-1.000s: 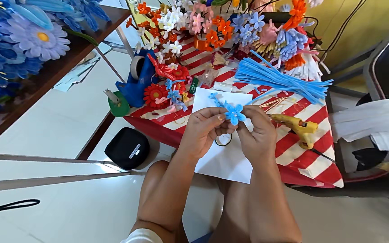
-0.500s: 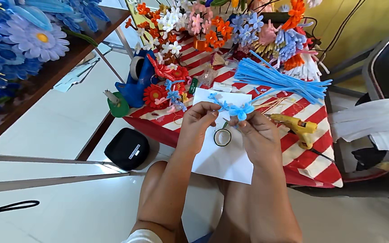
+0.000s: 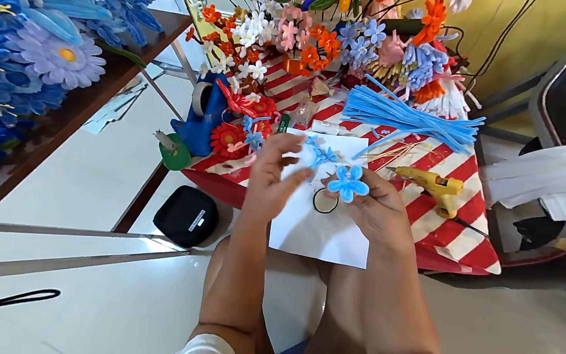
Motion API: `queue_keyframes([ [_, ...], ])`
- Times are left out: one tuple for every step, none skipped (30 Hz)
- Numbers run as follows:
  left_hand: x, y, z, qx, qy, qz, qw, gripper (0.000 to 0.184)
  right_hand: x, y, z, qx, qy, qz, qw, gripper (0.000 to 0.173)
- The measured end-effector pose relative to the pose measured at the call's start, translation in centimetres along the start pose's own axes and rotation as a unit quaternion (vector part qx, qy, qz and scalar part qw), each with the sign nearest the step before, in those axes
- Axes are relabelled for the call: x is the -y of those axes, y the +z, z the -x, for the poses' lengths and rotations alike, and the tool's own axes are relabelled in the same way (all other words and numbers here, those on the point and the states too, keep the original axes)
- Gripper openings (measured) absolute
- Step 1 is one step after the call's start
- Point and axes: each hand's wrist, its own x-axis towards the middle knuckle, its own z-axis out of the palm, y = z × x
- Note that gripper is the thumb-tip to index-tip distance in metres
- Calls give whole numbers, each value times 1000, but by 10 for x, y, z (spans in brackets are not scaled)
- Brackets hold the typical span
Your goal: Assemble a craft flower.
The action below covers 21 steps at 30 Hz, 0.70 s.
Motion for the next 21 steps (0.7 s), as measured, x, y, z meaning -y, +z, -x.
queue_keyframes([
  [-1,6,0,41,-6,6,999,37,-1,0,0,4,-5,6,1000,20],
  [-1,13,1,64,-2,17,998,32,-2,0,-1,6,-9,11,1000,21],
  [-1,19,2,71,7,33,997,26,-2,0,-1,4,-12,15,1000,21],
  [0,23,3,73,20,46,996,19,-3,-1,-1,3,-12,19,1000,22],
  [1,25,4,73,32,52,995,13,-3,-2,-1,2,-11,24,1000,22],
  [2,26,4,74,39,56,995,10,-4,-3,-1,4,-9,28,1000,21],
  [2,27,4,72,44,61,995,8,-5,-3,-1,8,-6,29,1000,21],
  [2,28,4,68,46,65,994,7,-6,-4,-2,12,-4,28,1000,21],
  [2,29,5,66,48,68,994,5,-6,-3,-2,16,-2,29,999,20],
  [2,29,5,66,50,72,994,4,-6,-3,-2,20,-1,32,999,20],
  [3,29,5,66,54,76,993,3,-6,-2,-3,20,0,38,999,19],
  [3,30,5,64,59,77,993,3,-5,0,-4,13,1,49,999,17],
  [3,30,5,62,67,70,993,3,-4,2,-4,-5,-2,66,998,17],
  [3,30,5,58,79,57,994,4,-3,3,-5,-33,-10,92,995,17],
  [3,30,4,54,94,32,994,5,-2,4,-5,-70,-26,124,990,18],
  [4,29,3,49,111,4,993,6,0,4,-5,-104,-51,157,981,21],
  [6,28,3,44,127,-21,991,6,2,4,-4,-131,-84,189,970,22],
  [7,28,2,38,138,-40,989,6,6,3,-3,-147,-115,218,958,22],
  [8,28,2,34,143,-52,988,6,10,3,-1,-153,-143,242,947,21],
  [7,28,2,32,143,-61,987,6,14,3,1,-150,-164,264,939,19],
  [7,28,3,29,141,-66,987,6,17,4,4,-144,-178,286,930,16],
])
